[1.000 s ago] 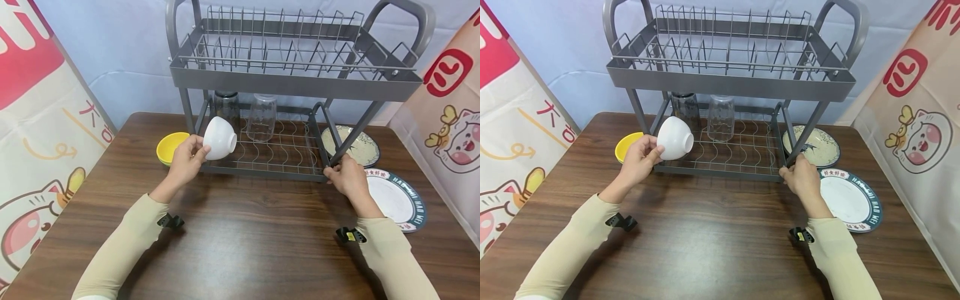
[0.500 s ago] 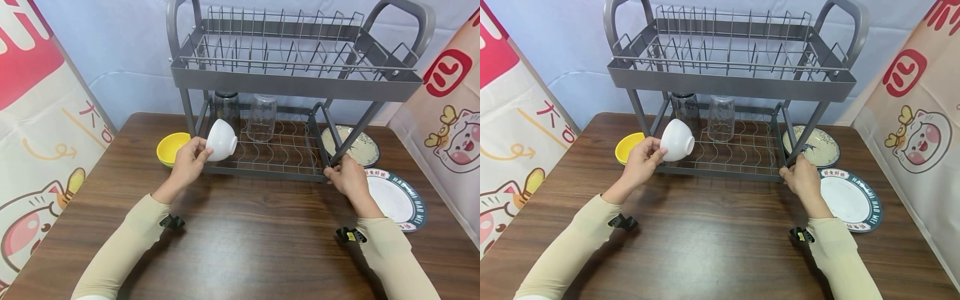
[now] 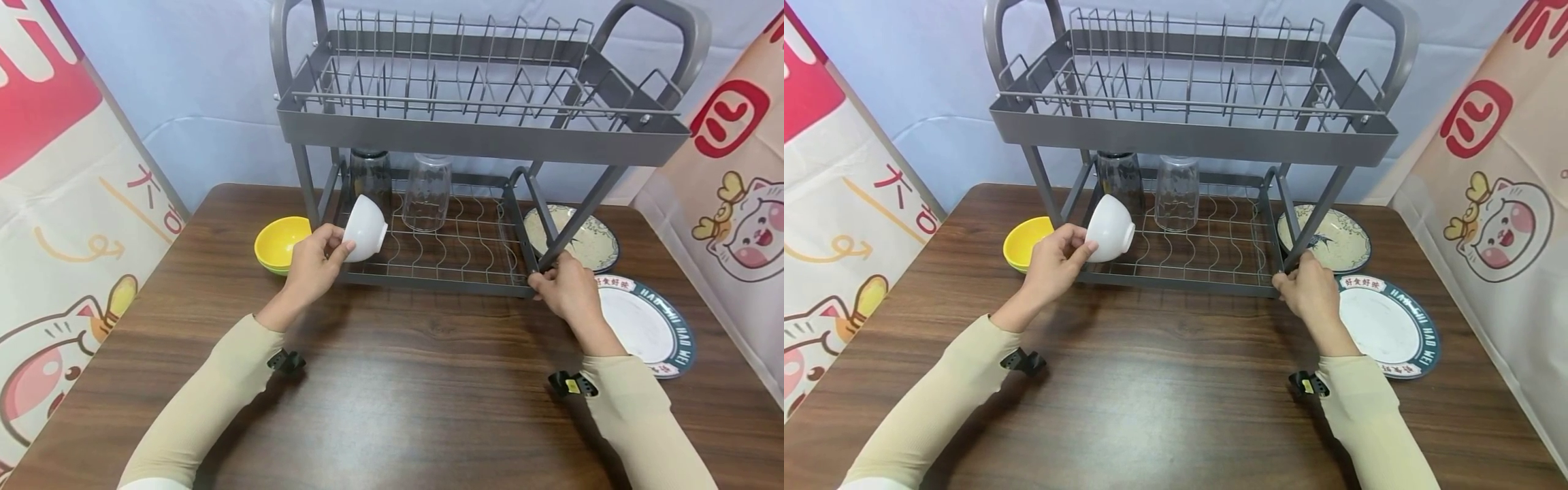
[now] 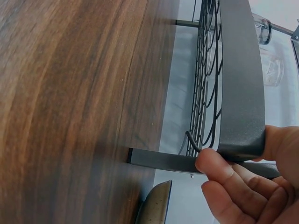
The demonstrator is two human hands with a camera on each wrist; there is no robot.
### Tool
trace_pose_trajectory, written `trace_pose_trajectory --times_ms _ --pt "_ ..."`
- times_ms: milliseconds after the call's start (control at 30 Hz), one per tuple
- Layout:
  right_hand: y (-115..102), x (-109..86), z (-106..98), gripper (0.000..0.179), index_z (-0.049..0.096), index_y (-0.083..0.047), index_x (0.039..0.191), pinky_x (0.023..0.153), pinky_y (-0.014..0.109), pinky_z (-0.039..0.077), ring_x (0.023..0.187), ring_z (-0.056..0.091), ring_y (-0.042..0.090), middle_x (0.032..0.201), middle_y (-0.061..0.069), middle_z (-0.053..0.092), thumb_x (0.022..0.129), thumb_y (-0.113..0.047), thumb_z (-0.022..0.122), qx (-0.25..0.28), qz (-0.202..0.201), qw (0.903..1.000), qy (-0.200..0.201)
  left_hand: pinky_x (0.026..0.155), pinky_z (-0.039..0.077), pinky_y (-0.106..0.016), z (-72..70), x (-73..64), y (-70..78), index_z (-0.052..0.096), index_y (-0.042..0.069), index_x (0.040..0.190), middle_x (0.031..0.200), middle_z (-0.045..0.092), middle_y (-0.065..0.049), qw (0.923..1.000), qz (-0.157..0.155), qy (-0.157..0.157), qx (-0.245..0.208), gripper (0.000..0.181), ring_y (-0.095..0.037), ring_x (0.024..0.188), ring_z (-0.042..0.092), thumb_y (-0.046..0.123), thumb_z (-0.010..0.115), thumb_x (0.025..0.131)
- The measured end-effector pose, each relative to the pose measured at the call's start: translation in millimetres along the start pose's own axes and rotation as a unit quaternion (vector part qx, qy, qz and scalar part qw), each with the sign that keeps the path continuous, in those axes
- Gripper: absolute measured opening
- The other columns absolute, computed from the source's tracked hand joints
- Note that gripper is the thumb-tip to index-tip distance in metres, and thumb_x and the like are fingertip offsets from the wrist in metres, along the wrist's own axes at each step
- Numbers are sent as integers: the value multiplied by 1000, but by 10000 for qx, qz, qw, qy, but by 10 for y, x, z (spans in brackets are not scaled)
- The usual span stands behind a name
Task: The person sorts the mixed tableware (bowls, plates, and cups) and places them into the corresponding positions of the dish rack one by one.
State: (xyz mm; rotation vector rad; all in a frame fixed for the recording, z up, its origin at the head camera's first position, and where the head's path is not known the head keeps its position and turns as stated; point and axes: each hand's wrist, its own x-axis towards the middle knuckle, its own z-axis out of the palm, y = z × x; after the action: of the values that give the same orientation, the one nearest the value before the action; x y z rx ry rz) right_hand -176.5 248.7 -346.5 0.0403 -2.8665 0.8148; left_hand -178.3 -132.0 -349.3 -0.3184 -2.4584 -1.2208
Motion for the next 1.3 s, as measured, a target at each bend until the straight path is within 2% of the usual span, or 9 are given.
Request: trace_pose_trajectory --times_ms 200,633,1167,1300 --pt "5 -6 9 28 49 11 98 52 34 36 64 62 35 61 9 65 81 -9 59 -8 -44 10000 30 57 39 -31 30 20 3 60 3 94 75 60 -6 9998 -165 -103 66 15 -20 65 48 15 66 88" --pt "8 -4 5 28 49 11 98 52 34 36 60 62 32 61 10 64 81 -8 60 -5 -61 10000 30 60 45 -32 26 29 39 60 4 92 77 62 -7 9979 -410 -474 148 15 -20 70 55 18 65 88" --pt "3 -8 5 28 49 10 98 54 36 36 66 62 36 61 8 64 81 -10 59 -21 -2 10000 37 66 49 -34 13 11 31 61 3 94 84 66 -8 9972 -351 -628 185 14 -19 77 62 15 65 87" --pt "2 -2 9 29 49 10 98 55 36 36 67 62 37 62 8 65 81 -11 59 -23 11 10000 29 69 50 -33 -15 4 42 62 2 98 91 65 -9 9956 -365 -808 290 17 -20 78 60 14 65 87"
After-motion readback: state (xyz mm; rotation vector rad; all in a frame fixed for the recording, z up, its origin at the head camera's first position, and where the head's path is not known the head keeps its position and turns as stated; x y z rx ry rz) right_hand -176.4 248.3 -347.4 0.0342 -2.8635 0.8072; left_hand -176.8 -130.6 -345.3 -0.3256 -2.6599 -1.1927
